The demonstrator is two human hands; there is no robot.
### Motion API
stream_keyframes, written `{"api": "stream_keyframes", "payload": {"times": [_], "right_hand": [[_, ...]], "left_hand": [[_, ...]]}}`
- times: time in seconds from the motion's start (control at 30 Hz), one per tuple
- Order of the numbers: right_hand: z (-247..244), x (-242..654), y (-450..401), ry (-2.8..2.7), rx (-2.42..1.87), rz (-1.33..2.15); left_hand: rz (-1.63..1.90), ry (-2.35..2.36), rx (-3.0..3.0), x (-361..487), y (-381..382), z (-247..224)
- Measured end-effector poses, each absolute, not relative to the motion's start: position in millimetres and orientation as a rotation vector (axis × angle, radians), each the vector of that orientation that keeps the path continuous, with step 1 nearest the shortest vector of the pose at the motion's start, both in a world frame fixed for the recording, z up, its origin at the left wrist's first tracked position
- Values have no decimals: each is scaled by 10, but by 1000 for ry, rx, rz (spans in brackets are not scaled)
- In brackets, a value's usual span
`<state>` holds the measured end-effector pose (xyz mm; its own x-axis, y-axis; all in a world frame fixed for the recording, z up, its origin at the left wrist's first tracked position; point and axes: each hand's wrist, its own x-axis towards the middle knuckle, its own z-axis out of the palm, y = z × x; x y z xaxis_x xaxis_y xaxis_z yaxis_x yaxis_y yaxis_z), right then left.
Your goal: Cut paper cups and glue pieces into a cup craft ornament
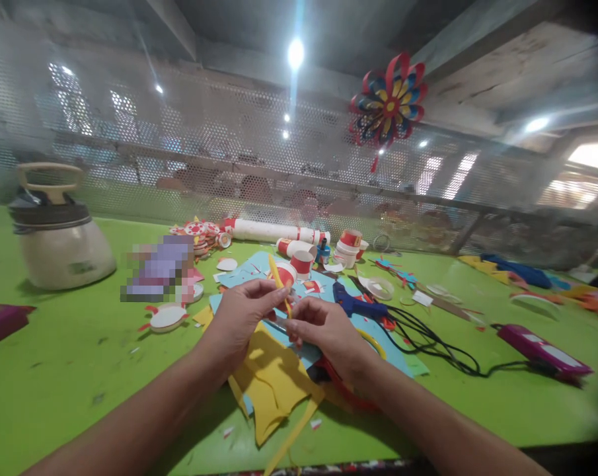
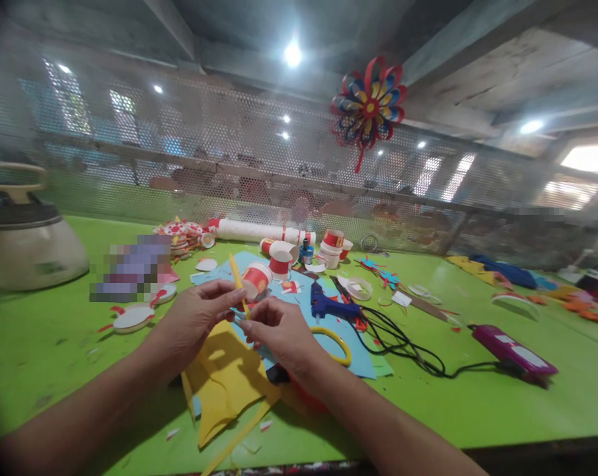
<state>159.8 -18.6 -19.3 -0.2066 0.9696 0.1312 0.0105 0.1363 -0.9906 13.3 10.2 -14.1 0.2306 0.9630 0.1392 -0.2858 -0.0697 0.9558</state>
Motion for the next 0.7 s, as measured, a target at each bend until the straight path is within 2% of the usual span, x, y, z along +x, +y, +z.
{"api": "stream_keyframes", "payload": {"times": [0.57,0.7], "right_hand": [[-272,1638,-140,-1534,-1142,765],[-249,1652,-125,-1523,-1119,814]], "left_hand": [[1239,880,1134,91,172,-165],[1254,904,1114,88,161,-147]]}}
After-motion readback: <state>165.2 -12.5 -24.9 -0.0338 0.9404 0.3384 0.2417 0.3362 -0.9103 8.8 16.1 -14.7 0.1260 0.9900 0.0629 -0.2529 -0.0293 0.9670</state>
